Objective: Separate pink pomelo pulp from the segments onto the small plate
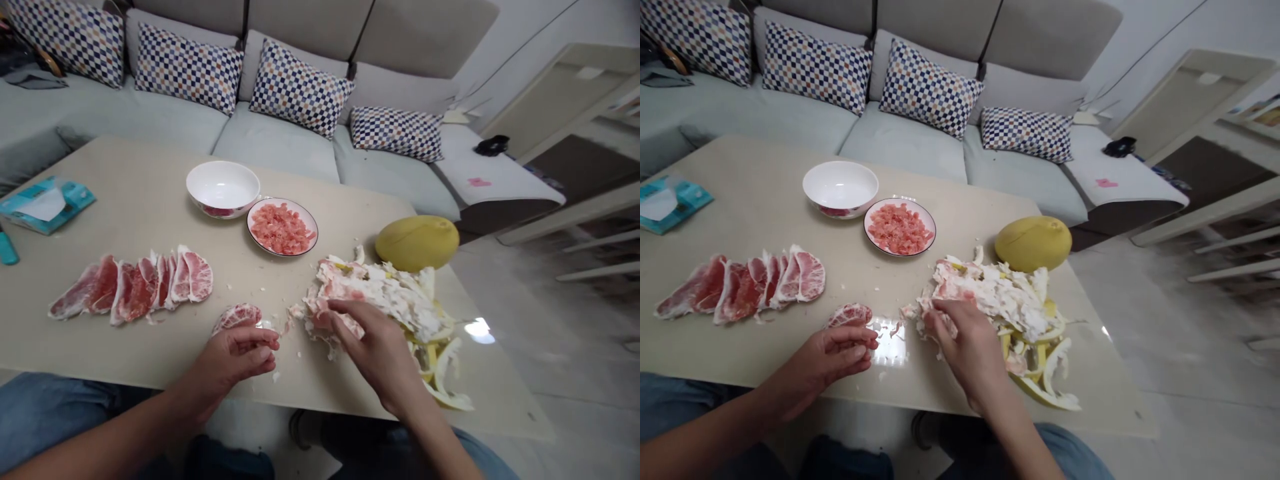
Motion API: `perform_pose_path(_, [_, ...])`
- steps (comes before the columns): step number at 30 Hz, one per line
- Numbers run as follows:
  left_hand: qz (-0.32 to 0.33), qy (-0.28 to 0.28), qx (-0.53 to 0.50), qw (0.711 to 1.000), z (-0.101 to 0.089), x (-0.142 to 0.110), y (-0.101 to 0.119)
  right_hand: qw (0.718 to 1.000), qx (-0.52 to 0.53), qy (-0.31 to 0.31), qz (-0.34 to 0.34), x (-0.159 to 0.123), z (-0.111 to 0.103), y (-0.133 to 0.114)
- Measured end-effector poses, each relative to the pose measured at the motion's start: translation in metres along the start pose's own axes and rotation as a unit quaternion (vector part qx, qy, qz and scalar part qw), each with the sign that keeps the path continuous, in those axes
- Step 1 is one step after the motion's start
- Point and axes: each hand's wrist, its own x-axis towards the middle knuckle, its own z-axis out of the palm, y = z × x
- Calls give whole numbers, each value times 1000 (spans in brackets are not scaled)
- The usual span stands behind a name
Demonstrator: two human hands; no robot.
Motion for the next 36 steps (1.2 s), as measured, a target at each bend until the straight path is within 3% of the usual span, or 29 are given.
perform_pose_path(3, [-28, -5, -25, 999, 1, -2, 4, 995, -96, 30, -1, 4, -5, 18])
perform_pose_path(6, [-38, -3, -55, 998, 1, -2, 6, 992, -118, 49, 3, 6, -8, 28])
perform_pose_path(13, [-66, -1, -151, 986, -2, 3, 8, 996, -83, 10, -2, -7, -8, 27])
perform_pose_path(20, [-52, 31, -166, 984, -4, 15, 13, 998, -47, 16, -28, -26, 1, 49])
perform_pose_path(24, [8, 57, -136, 989, 6, 49, 50, 999, -17, 4, -42, -21, 8, 48])
perform_pose_path(30, [81, 108, -12, 991, 39, 138, 133, 999, -4, 14, -50, -20, 6, 49])
perform_pose_path(33, [102, 135, 45, 985, 54, 168, 151, 998, -5, 37, -40, -22, 3, 52])
perform_pose_path(36, [124, 146, 88, 978, 61, 182, 154, 998, -4, 58, -30, -24, 0, 55])
